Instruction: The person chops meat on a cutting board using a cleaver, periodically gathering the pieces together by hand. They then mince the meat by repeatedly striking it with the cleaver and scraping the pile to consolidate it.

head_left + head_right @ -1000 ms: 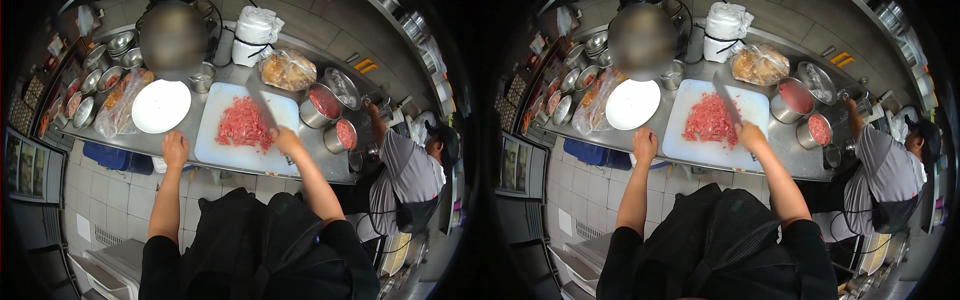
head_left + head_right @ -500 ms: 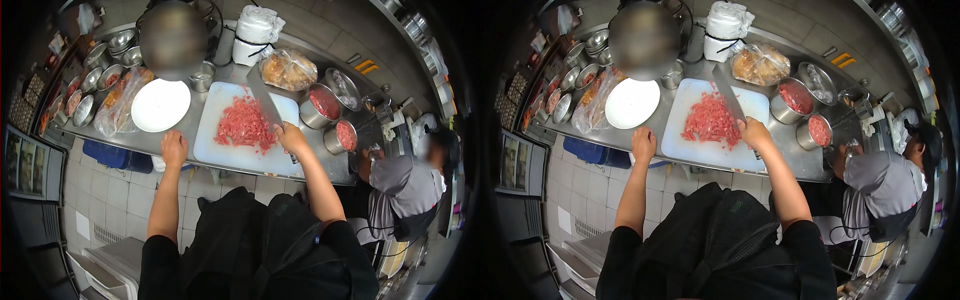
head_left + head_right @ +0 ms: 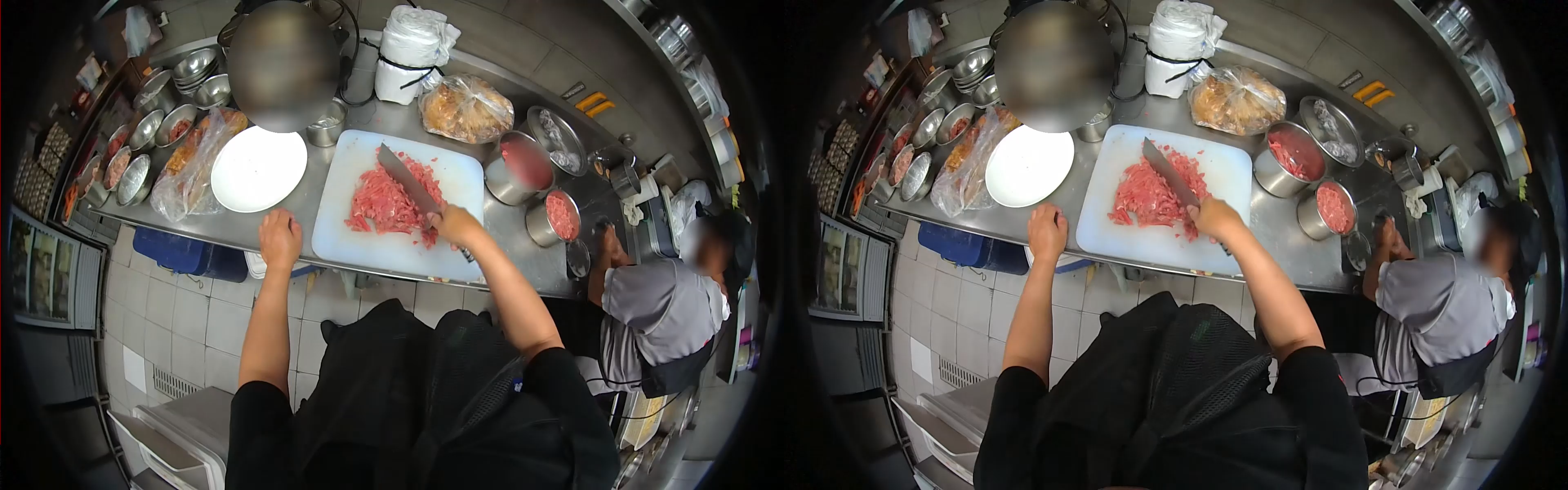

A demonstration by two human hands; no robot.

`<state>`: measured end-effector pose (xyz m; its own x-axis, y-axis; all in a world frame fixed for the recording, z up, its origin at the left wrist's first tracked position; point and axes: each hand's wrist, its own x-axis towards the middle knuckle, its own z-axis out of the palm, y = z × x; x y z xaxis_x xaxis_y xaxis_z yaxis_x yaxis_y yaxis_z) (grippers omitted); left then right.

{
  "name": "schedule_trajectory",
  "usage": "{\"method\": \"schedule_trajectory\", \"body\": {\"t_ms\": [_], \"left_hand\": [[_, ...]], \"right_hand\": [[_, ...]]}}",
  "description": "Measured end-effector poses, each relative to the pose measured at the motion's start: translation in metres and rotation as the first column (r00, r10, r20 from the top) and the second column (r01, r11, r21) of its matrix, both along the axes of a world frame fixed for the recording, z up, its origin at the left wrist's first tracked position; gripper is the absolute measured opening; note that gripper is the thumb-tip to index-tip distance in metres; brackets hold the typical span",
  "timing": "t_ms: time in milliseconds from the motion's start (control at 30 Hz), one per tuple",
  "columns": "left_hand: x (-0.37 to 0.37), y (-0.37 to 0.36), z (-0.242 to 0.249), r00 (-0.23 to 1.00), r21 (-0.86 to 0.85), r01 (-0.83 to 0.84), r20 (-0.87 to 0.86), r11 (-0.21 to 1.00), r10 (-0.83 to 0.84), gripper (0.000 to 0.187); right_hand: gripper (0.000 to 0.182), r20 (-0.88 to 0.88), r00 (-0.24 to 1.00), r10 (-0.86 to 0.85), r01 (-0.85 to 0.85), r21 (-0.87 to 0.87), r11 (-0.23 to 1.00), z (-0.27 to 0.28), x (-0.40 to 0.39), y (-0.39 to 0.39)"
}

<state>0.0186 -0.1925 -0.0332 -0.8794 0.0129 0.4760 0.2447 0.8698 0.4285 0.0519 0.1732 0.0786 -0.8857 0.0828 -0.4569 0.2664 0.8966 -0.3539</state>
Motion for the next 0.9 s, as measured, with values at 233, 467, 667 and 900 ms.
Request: {"method": "schedule_trajectory", "body": {"t_ms": [233,467,667,900], "left_hand": [[0.000,0.002,0.003,0.999,-0.017,-0.023,0.043,1.000,0.023,0.011],[-0.001,0.002,0.000,0.999,-0.029,-0.046,0.026,0.999,0.047,0.012],[0.001,0.003,0.004,0.999,-0.027,-0.027,0.022,0.999,0.027,0.011],[-0.004,0.003,0.004,0.999,-0.009,-0.041,-0.003,0.999,0.041,0.011]], "right_hand": [[0.044,-0.301,0.925,-0.231,0.167,-0.223,0.960,0.071,0.024,-0.020],[0.047,-0.055,0.998,-0.013,0.012,-0.023,1.000,0.031,0.007,-0.010],[0.047,-0.537,0.840,-0.075,-0.012,-0.156,0.988,0.088,0.001,-0.027],[0.046,-0.173,0.967,0.187,-0.166,0.129,0.978,-0.017,-0.037,-0.027]]}}
